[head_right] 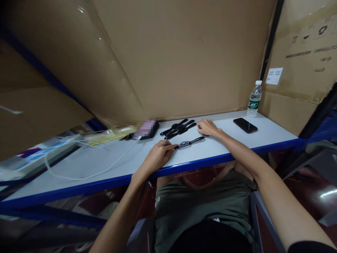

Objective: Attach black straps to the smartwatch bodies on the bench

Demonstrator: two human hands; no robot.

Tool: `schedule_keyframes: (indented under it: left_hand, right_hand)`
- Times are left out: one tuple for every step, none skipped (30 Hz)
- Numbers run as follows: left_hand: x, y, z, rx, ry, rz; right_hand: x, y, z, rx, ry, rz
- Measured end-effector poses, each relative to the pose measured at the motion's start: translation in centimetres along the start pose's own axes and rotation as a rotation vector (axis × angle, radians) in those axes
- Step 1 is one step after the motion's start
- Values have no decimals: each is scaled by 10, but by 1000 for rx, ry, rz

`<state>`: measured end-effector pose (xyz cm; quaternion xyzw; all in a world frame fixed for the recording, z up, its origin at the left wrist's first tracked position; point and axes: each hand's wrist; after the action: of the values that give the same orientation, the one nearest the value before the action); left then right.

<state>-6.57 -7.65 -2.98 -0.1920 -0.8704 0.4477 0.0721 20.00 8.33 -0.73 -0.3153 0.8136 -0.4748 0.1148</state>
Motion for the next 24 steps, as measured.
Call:
schedule_keyframes:
  left_hand:
    - [0, 0, 0, 0, -4, -4]
    - [0, 0, 1, 0, -9, -12]
    - [0, -1, 1, 1, -16, -23]
    - [-1, -2, 0, 5, -24, -38]
    - [-2, -4, 0, 13, -35, -54]
    - [-3, -6, -2, 27, -46, -70]
    - [-4, -8, -5, 48, -57, -89]
    - [-6, -11, -9, 79, -65, -113]
    - [-8, -13, -14, 125, -68, -143]
    - [-10, -14, -21, 179, -67, -177]
    - [-12, -14, -29, 234, -65, -211]
    - [-13, -13, -38, 290, -62, -246]
    - [-14, -11, -48, 319, -63, -263]
    - [-14, -8, -59, 329, -70, -272]
    - [-13, -5, -70, 336, -79, -277]
    - [-11, -1, -82, 337, -91, -279]
    - [-8, 3, -93, 334, -106, -280]
    - [-4, 7, -104, 324, -123, -280]
    - [2, 10, -114, 308, -149, -284]
    - [9, 13, -122, 290, -182, -290]
    - [16, 16, -129, 270, -222, -300]
    - [24, 19, -134, 252, -267, -310]
    - [33, 22, -136, 241, -312, -318]
    - [41, 26, -136, 238, -360, -323]
  right_hand:
    - [-6, -4, 2, 2, 30, -3]
    - [-12, -7, 3, -1, 68, -13]
    - [-18, -10, 3, -13, 115, -30]
    - [-23, -13, 3, -37, 169, -51]
    - [-29, -15, 2, -75, 227, -73]
    - [-34, -17, 1, -120, 287, -90]
    - [-39, -18, 0, -165, 346, -98]
    - [-43, -19, -1, -199, 399, -94]
    - [-47, -19, -1, -218, 443, -81]
    - [-50, -18, -2, -219, 478, -62]
    - [-52, -18, -1, -204, 501, -42]
    - [-53, -17, -1, -181, 515, -24]
    - [-53, -16, 0, -158, 520, -11]
    - [-53, -16, 1, -140, 520, -3]
    - [-52, -15, 1, -129, 519, 2]
    - [-51, -15, 2, -126, 517, 6]
    - [-50, -15, 3, -127, 517, 10]
    - [-49, -15, 3, -126, 519, 14]
    - [-48, -16, 3, -123, 524, 19]
    - [-48, -16, 3, -118, 532, 25]
    - [-48, -17, 4, -112, 541, 32]
    - [-49, -17, 4, -107, 554, 40]
    - [-49, -18, 4, -104, 570, 49]
    - [-50, -18, 4, -105, 586, 60]
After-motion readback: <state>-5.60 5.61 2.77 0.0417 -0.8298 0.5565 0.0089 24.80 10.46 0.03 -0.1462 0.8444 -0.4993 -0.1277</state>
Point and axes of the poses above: each hand's wrist, its own z-axis away from the middle knuckle, its own y-axis out of the palm, x = y × z, and after that the axes turned 12 degrees about -x, right-handed
